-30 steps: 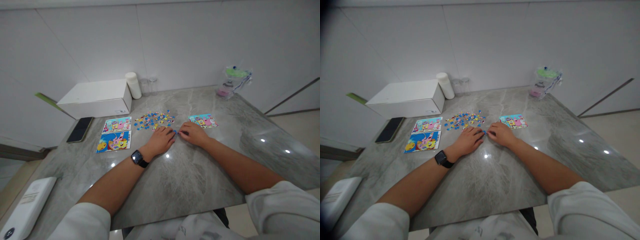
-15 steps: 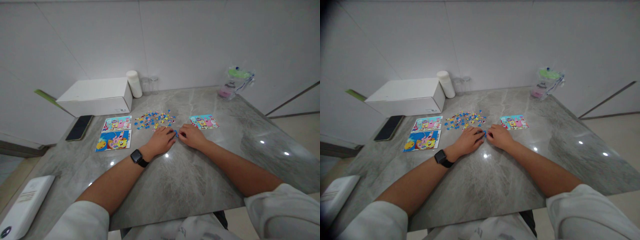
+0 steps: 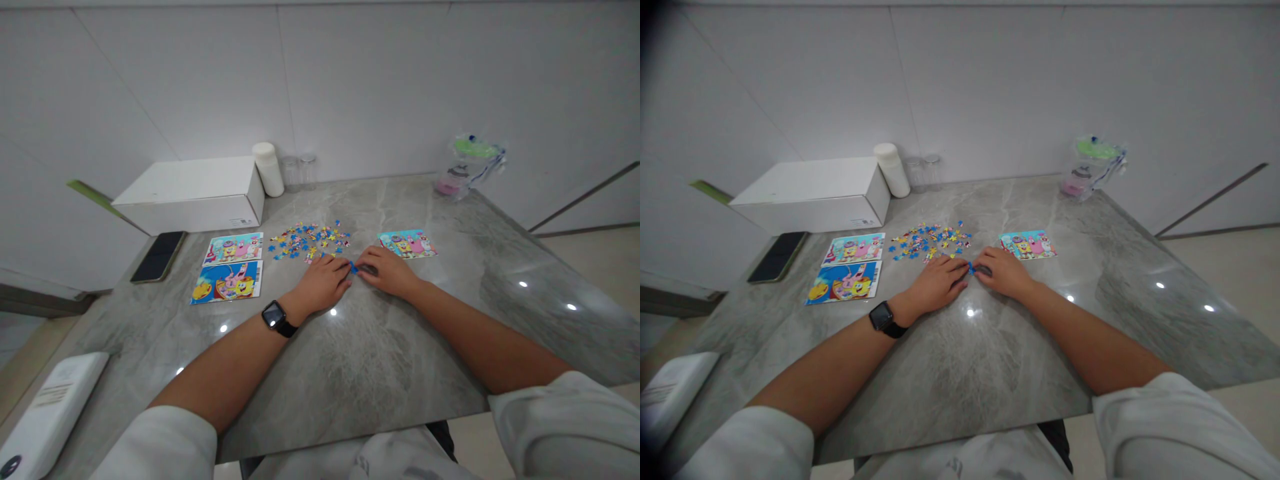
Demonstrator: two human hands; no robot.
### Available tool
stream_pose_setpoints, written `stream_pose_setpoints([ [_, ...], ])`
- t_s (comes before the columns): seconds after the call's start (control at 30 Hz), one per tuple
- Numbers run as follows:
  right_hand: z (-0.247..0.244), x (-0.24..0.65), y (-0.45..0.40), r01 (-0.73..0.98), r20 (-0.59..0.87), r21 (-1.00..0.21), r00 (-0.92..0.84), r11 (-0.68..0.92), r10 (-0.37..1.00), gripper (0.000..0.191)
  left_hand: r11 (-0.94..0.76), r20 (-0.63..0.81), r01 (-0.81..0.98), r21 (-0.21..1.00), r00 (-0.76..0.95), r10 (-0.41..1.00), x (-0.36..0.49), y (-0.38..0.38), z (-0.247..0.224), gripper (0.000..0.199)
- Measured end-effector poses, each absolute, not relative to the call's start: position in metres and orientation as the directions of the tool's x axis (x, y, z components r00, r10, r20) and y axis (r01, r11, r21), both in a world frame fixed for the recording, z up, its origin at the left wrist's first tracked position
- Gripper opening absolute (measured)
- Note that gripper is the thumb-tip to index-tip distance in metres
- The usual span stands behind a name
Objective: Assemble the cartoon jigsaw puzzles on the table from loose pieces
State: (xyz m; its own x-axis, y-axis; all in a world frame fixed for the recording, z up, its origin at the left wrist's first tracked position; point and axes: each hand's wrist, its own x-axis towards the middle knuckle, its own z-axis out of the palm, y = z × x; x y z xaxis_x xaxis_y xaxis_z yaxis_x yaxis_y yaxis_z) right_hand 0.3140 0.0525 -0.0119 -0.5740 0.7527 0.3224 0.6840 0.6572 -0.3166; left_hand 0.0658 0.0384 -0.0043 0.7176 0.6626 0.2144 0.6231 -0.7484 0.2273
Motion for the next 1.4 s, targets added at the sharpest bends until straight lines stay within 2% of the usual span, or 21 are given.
stream_pose_setpoints([
  [0.43,-0.0085,0.3101,0.0525,0.706,0.344,-0.188,-0.604,0.683,0.719,0.014,-0.741,0.187,0.633,0.224,0.719,0.67,0.0637,0.0365,0.0018,0.035],
  [0.7,-0.0115,0.3113,0.0543,0.693,0.329,-0.208,-0.615,0.69,0.717,0.013,-0.755,0.196,0.627,0.192,0.73,0.655,0.0627,0.0366,0.0005,0.035],
  [1.07,-0.0099,0.3105,0.0534,0.718,0.277,-0.15,-0.629,0.68,0.726,0.017,-0.759,0.208,0.626,0.178,0.73,0.651,0.0625,0.0376,-0.0019,0.037],
  [1.4,-0.0033,0.3118,0.0569,0.7,0.234,-0.173,-0.654,0.693,0.72,0.016,-0.754,0.194,0.636,0.165,0.729,0.657,0.0646,0.036,-0.0013,0.038],
])
